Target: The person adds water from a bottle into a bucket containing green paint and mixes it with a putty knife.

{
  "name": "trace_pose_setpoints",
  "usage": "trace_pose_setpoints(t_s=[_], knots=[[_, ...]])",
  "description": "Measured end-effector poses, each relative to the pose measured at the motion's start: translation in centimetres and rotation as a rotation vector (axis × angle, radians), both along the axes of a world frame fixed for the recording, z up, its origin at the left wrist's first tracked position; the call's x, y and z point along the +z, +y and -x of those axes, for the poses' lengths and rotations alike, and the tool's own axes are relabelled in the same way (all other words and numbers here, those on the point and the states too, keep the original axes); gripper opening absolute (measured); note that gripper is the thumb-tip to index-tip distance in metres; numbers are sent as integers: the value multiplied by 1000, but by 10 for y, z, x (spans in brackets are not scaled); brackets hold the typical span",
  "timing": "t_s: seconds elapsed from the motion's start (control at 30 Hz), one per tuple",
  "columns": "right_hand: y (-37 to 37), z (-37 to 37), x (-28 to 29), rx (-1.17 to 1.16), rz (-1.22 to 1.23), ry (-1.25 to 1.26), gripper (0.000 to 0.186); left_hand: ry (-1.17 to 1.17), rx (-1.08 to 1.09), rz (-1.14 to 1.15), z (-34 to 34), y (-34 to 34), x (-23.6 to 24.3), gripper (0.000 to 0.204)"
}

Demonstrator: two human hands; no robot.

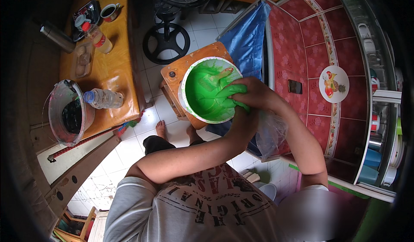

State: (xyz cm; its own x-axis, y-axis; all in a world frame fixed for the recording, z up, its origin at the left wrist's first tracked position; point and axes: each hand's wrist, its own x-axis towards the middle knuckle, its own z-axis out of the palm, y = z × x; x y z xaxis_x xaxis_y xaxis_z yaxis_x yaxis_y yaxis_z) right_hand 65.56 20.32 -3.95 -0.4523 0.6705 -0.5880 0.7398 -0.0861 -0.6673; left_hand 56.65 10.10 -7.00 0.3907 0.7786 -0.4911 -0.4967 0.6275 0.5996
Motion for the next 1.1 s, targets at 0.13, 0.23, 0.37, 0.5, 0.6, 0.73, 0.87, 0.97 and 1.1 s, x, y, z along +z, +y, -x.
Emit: trace_pose_setpoints(t_s=[0.13, 0.23, 0.37, 0.5, 0.6, 0.73, 0.87, 0.97, 1.1], knots=[[0, 1, -1, -16, 14, -2, 32, 1, -3, 15, 3, 1, 7, 50], [0, 0, -3, -18, 13, -7, 32, 38, -17, -52, 1, 0, -2, 51], [2, 3, 0, -5, 10, -6, 33, 68, -2, -75, -1, -2, -7, 50], [1, 2, -2, -13, -22, -5, 34, 10, 26, -4, 6, 1, 6, 51], [1, 2, -1, -5, -39, -1, 34, -14, 42, 34, 6, 1, 7, 51], [2, 0, -8, 15, -89, 14, 33, -42, 76, 39, 3, 1, 1, 47], [2, -1, -10, 26, -132, 7, 35, 3, 63, -56, -2, -1, -11, 45], [2, -2, -13, 34, -154, -11, 36, 64, 20, -148, -5, -1, -26, 46], [2, -5, -16, 21, -163, -4, 35, -14, 69, 42, 9, 3, 10, 40]])
